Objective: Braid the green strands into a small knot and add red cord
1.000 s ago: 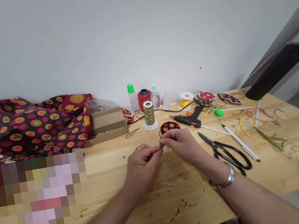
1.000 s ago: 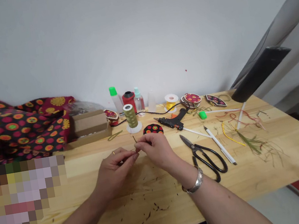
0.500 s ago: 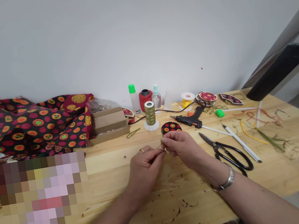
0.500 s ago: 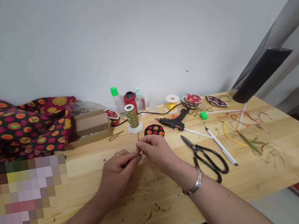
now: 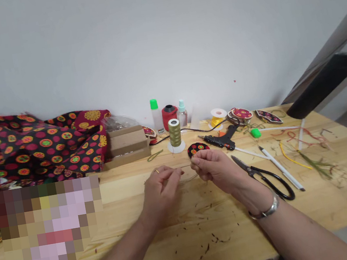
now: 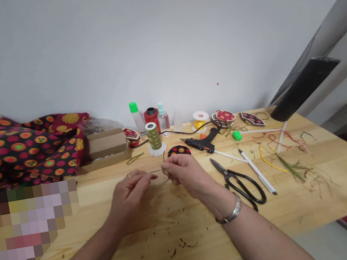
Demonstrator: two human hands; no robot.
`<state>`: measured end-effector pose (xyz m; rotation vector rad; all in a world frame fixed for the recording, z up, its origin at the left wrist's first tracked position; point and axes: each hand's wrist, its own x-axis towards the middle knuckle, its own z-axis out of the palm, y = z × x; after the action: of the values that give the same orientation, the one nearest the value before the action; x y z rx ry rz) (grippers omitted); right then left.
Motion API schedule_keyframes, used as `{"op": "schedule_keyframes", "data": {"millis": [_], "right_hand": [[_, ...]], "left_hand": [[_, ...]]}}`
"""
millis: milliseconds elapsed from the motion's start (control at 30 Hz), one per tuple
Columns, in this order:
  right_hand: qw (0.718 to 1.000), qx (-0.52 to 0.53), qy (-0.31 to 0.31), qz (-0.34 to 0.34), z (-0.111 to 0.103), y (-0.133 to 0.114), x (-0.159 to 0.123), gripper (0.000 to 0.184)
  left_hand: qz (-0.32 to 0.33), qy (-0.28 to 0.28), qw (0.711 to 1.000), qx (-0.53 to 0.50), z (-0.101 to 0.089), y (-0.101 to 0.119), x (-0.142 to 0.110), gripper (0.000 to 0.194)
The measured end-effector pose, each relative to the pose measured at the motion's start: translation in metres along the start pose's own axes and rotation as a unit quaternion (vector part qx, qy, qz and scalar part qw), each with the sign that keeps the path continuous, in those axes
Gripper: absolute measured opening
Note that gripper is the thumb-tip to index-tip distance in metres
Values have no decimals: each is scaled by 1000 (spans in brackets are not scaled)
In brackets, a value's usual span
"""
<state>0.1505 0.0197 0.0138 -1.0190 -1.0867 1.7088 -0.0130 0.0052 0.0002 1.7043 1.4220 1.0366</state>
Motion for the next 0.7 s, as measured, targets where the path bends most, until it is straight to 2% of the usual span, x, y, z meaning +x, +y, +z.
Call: {"op": "schedule_keyframes", "data": {"millis": [67, 133, 200, 267, 300, 367, 433, 500, 567, 700], "right_hand": [[1000, -5, -3, -5, -2, -3, -1, 23], [1000, -16, 1, -10, -4, -5, -1, 22], [999, -35, 6, -13, -4, -5, -1, 21], [998, -62, 10, -16, -2, -4, -1, 20], [997, -79, 12, -18, -1, -3, -1, 20], [993, -115, 16, -24, 3, 0, -1, 20], [987, -155, 21, -31, 6, 3, -1, 19], [981, -189, 27, -41, 8, 5, -1, 17], [975, -213, 32, -50, 10, 5, 0, 15], [971, -230, 44, -58, 11, 4, -1, 15]], "left_hand": [[-8, 39, 999, 11, -4, -1, 4, 30], [-1, 101, 995, 20, -7, -1, 7, 33], [27, 158, 987, 12, -8, -1, 8, 27], [50, 166, 984, -39, -7, 0, 6, 16], [49, 140, 985, -85, -6, 1, 4, 16], [10, 47, 980, -192, -1, 2, 0, 27], [-43, -57, 957, -281, 4, 2, -4, 37], [-74, -121, 933, -331, 9, 2, -6, 43], [-86, -138, 922, -351, 11, 1, -7, 45], [-104, -133, 919, -355, 12, 0, -6, 47]]}}
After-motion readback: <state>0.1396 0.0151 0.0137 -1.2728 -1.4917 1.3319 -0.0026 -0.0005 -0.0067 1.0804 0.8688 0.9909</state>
